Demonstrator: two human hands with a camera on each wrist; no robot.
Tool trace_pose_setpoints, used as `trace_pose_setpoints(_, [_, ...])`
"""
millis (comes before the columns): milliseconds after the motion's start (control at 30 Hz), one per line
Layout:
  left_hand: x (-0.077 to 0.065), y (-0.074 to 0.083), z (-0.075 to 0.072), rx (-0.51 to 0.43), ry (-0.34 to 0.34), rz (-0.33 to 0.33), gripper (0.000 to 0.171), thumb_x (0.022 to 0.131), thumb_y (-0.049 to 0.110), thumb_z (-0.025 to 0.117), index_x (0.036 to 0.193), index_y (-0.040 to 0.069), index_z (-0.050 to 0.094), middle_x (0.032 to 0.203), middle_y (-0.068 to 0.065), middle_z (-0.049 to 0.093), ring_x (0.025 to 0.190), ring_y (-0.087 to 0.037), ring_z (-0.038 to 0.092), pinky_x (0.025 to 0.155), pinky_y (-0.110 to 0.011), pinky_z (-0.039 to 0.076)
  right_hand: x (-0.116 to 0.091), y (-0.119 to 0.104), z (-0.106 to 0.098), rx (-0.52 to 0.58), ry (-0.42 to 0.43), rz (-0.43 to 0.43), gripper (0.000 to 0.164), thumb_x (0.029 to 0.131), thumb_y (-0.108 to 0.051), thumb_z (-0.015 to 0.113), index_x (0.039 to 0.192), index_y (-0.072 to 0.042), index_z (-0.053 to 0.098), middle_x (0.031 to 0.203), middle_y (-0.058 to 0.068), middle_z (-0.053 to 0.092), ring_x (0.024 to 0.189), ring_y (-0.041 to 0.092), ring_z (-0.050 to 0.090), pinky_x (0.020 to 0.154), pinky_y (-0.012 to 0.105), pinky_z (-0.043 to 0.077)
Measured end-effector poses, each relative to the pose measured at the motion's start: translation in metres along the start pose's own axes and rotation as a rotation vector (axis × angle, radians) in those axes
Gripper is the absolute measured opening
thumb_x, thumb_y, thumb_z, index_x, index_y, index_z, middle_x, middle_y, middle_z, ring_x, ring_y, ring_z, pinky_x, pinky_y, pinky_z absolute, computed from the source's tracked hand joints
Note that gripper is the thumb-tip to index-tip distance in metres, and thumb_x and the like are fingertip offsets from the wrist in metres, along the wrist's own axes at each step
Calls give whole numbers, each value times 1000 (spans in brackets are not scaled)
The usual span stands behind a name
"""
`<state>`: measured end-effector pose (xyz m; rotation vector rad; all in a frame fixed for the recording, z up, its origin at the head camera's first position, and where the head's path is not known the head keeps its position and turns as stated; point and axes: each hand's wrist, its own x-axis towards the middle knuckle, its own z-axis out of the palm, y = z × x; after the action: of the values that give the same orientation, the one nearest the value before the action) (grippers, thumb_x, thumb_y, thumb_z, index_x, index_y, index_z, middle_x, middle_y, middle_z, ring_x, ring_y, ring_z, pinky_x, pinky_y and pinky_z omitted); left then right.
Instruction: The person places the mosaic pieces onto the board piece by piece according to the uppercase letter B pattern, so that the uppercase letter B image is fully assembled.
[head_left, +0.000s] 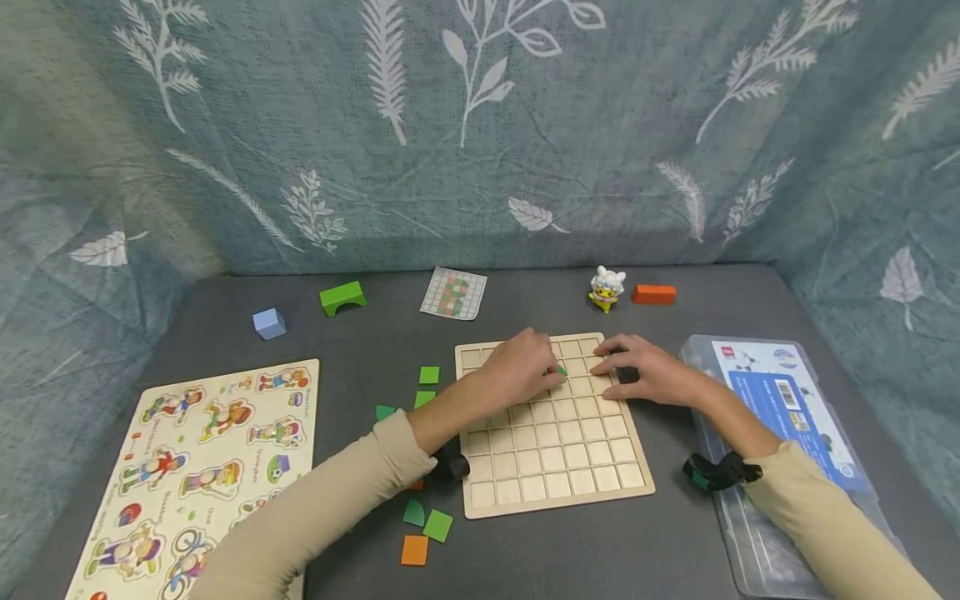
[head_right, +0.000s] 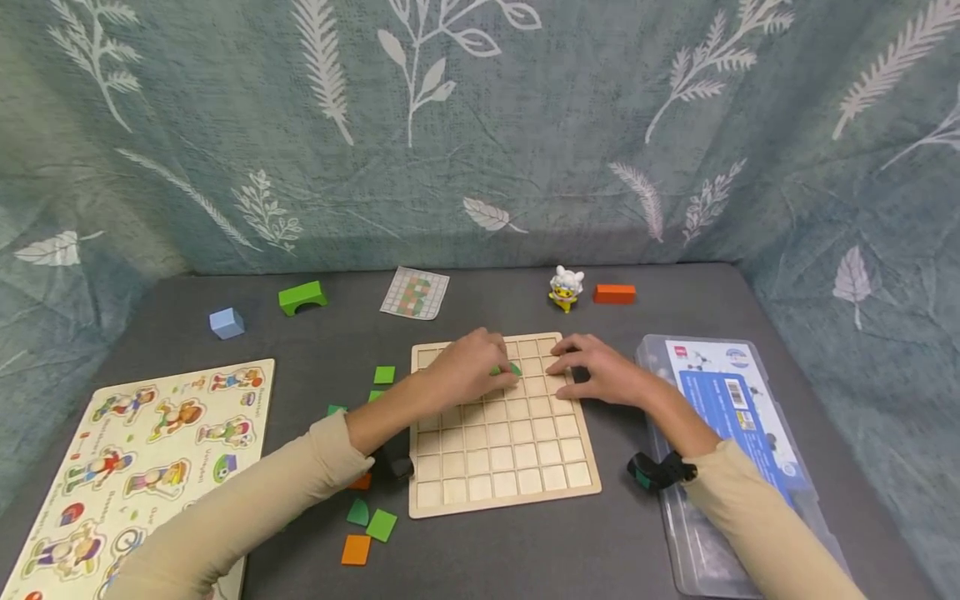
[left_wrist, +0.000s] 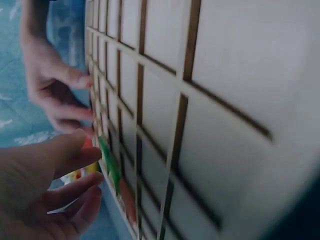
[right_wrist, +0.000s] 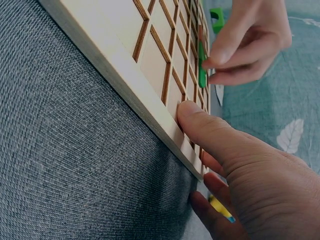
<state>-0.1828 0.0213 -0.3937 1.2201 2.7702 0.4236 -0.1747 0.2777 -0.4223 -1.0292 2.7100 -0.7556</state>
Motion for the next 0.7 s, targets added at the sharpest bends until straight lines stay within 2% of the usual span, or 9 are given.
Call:
trace_pose_setpoints(100, [-16, -9, -13, -68, -13, -21, 21, 93, 27, 66, 101, 11, 77, 104, -6, 67, 91, -20, 59, 77, -29, 48, 2, -1, 0, 4, -1, -1, 35, 82, -22, 77, 115, -11, 72, 130, 17, 57, 120, 36, 51, 95, 55, 44])
trace_pose_setpoints(167, [-32, -20, -22, -120, -14, -36, 23, 94, 25, 64, 107, 10, 75, 111, -8, 66, 98, -22, 60, 81, -33, 50, 2, -2, 0, 6, -10, 6, 35, 82, -23, 77, 115, -11, 72, 131, 16, 56, 120, 36, 51, 95, 55, 43])
trace_pose_setpoints(333, [-88, -59, -37, -192, -18, -113, 28, 96, 26, 61, 117, 9, 70, 117, -10, 64, 107, -27, 61, 89, -42, 50, -1, -2, 0, 7, -16, 14, 35, 82, -22, 77, 115, -10, 72, 131, 18, 56, 121, 38, 50, 95, 56, 43])
trace_pose_setpoints(500, [-144, -90, -39, -209, 19, -161, 27, 92, 21, 67, 116, 10, 70, 114, -8, 66, 107, -28, 62, 92, -48, 48, 0, -2, -2, 4, -16, 16, 36, 82, -22, 76, 116, -10, 71, 132, 18, 55, 123, 38, 49, 96, 57, 42])
trace_pose_setpoints(600, [-171, -97, -35, -194, 30, -179, 25, 90, 18, 69, 113, 12, 71, 113, -7, 67, 107, -28, 61, 92, -49, 48, 0, -2, -3, -3, -24, 17, 36, 82, -22, 77, 116, -10, 71, 132, 18, 56, 122, 38, 49, 96, 57, 43])
trace_pose_setpoints(700, [-188, -96, -29, -193, 33, -197, 24, 89, 18, 70, 113, 13, 71, 113, -5, 66, 106, -26, 61, 90, -47, 49, 0, -3, -3, -1, -25, 22, 36, 82, -22, 77, 116, -10, 71, 132, 17, 56, 122, 38, 50, 96, 56, 42])
